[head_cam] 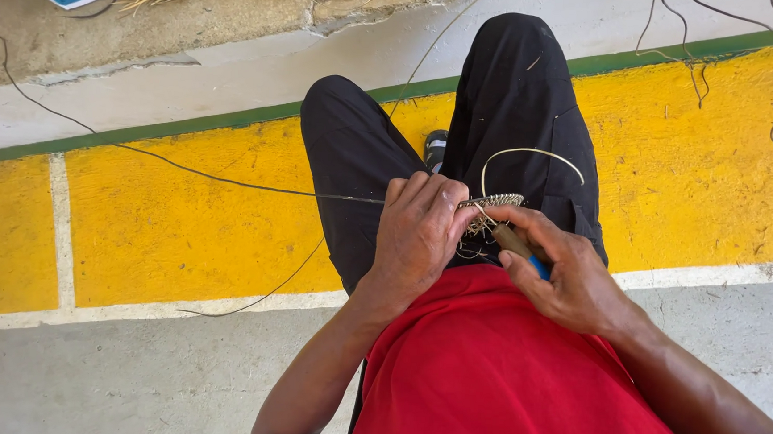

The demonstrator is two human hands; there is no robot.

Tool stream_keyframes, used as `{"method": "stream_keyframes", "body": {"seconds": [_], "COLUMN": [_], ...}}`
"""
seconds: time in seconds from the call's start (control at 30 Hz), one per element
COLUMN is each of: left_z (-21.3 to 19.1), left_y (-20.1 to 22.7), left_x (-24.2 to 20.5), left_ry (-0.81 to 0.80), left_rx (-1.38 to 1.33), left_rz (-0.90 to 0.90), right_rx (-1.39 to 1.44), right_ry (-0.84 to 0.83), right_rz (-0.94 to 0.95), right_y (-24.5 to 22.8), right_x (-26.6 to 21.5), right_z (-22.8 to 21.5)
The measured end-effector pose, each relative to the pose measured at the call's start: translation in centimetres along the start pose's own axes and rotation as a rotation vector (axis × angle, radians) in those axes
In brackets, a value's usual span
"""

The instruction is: Weaving a circular base for a basket using fibrous materials and a sharp needle-like tool.

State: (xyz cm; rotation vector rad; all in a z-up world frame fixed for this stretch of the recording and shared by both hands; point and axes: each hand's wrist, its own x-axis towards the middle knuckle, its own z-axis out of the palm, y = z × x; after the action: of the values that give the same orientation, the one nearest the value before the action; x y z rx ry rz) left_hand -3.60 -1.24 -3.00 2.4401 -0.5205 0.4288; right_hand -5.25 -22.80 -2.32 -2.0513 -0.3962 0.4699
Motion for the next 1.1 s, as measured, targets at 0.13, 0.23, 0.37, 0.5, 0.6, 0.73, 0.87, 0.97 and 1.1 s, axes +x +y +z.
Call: {"method": "stream_keyframes", "body": {"seconds": [0.13,0.23,0.37,0.5,0.6,0.73,0.87,0.97,1.1], "left_z": [-0.3,0.1,0.3,0.3,0.4,0.5,0.4,0.0,-2.8], "left_y": [0.0,-0.1,0.2,0.2,0.1,0.2,0.3,0.4,1.0], "left_x": [0.0,-0.2,-0.1,-0.5,-0.6,-0.6,-0.5,-0.5,1.2], "left_ry": [0.001,0.012,0.023,0.035,0.028,0.043,0.045,0.029,0.06], "left_rx": [-0.005,0.025,0.045,0.028,0.029,0.03,0.048,0.062,0.067], "left_rz": [0.059,0.048,0.024,0.004,0.008,0.019,0.03,0.084,0.09], "right_rx": [0.54,0.315,0.035,0.025,0.033,-0.013,-0.001,0.228,0.398], "right_ry": [-0.143,-0.157,-0.026,-0.094,-0.089,0.004,0.003,-0.018,-0.093], "right_rz": [0.228,0.289,-0.22,-0.016,-0.029,-0.075,0.026,-0.155,0.037], "right_y": [1.4,1.1,-0.7,-1.0,-1.4,0.1,-0.8,-0.2,0.6], "right_x": [0.4,0.3,0.2,0.2,0.1,-0.3,-0.2,0.1,0.7], "right_z": [-0.4,-0.9,-1.3,-1.3,-1.2,-0.3,-0.3,-0.5,-0.9]}}
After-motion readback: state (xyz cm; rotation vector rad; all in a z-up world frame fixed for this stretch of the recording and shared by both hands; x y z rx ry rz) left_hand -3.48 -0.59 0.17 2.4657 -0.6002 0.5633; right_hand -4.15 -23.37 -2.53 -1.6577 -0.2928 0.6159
